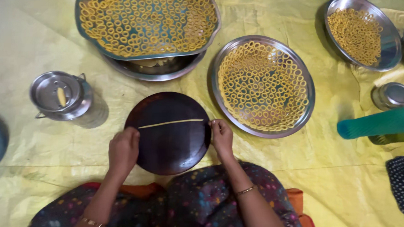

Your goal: The person rolls small pieces of yellow dough into thin ropes on a dark wooden board, then shapes them into small rings and places them onto a metal tray. The process is repeated continuously throughout the clip.

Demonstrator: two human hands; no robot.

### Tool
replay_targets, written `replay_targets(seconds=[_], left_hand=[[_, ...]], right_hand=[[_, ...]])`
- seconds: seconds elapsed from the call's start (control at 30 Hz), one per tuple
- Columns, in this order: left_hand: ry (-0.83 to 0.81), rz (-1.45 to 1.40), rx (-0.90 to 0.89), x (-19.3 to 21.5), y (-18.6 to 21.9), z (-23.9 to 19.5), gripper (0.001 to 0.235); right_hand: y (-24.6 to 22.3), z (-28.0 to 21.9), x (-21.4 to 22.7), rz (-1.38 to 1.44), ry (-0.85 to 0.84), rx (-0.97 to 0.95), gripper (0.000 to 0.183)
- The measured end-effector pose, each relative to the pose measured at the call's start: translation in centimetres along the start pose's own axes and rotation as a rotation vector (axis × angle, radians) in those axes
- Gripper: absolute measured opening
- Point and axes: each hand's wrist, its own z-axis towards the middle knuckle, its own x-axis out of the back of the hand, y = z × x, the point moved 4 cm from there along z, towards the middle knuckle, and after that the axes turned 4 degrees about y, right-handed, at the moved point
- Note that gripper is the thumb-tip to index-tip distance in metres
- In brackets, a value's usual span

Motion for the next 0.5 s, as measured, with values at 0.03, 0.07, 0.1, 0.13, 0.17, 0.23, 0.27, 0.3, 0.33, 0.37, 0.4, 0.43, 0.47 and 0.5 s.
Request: replay_targets(seconds=[0.03, 0.07, 0.1, 0.13, 0.17, 0.23, 0.27, 0.3, 0.33, 0.37, 0.4, 0.43, 0.47, 0.5], left_hand=[[0.017, 0.039, 0.01, -0.3, -0.8, 0.7, 0.009], [0.033, 0.078, 0.019, -0.5, -1.6, 1.5, 0.012], [0.027, 0.093, 0.042, -0.8, -2.5, 2.2, 0.015], [0.02, 0.109, 0.066, -1.2, -3.1, 2.9, 0.018], [0.013, 0.125, 0.091, -1.6, -3.6, 3.2, 0.021], [0.071, 0.041, 0.124, -1.8, -4.3, 3.2, 0.016], [0.101, -0.001, 0.14, -1.8, -4.7, 3.3, 0.023], [0.12, -0.032, 0.136, -1.8, -5.0, 3.5, 0.031], [0.139, -0.062, 0.132, -1.8, -5.4, 3.7, 0.038], [0.159, -0.097, 0.132, -2.0, -5.8, 3.8, 0.046], [0.141, -0.177, 0.184, -2.3, -6.4, 3.8, 0.045], [0.123, -0.262, 0.237, -2.9, -6.9, 3.9, 0.044], [0.104, -0.347, 0.291, -3.4, -7.5, 4.0, 0.043], [0.109, -0.374, 0.321, -3.7, -7.9, 4.1, 0.041]], right_hand=[[0.3, -0.3, -0.1, -0.025, -0.022, -0.014, 0.027], [0.4, -0.7, -0.3, -0.05, -0.045, -0.029, 0.026], [0.4, -1.1, -0.4, -0.075, -0.065, -0.043, 0.026], [-0.3, -1.5, -0.6, -0.21, -0.1, 0.078, 0.025], [-1.2, -2.2, -0.6, -0.346, -0.137, 0.198, 0.025], [-3.1, -4.0, -1.5, -0.522, -0.182, 0.367, 0.022], [-4.1, -5.0, -2.0, -0.562, -0.189, 0.417, 0.021], [-5.2, -5.8, -2.9, -0.602, -0.195, 0.467, 0.023], [-6.3, -6.6, -4.0, -0.633, -0.203, 0.526, 0.031], [-7.4, -7.3, -5.0, -0.669, -0.215, 0.586, 0.039], [-8.3, -8.0, -6.0, -0.704, -0.226, 0.645, 0.048], [-9.0, -8.3, -7.1, -0.761, -0.279, 0.674, 0.058], [-9.4, -8.3, -8.7, -0.818, -0.333, 0.702, 0.069], [-9.7, -8.3, -10.4, -0.876, -0.39, 0.728, 0.08]])
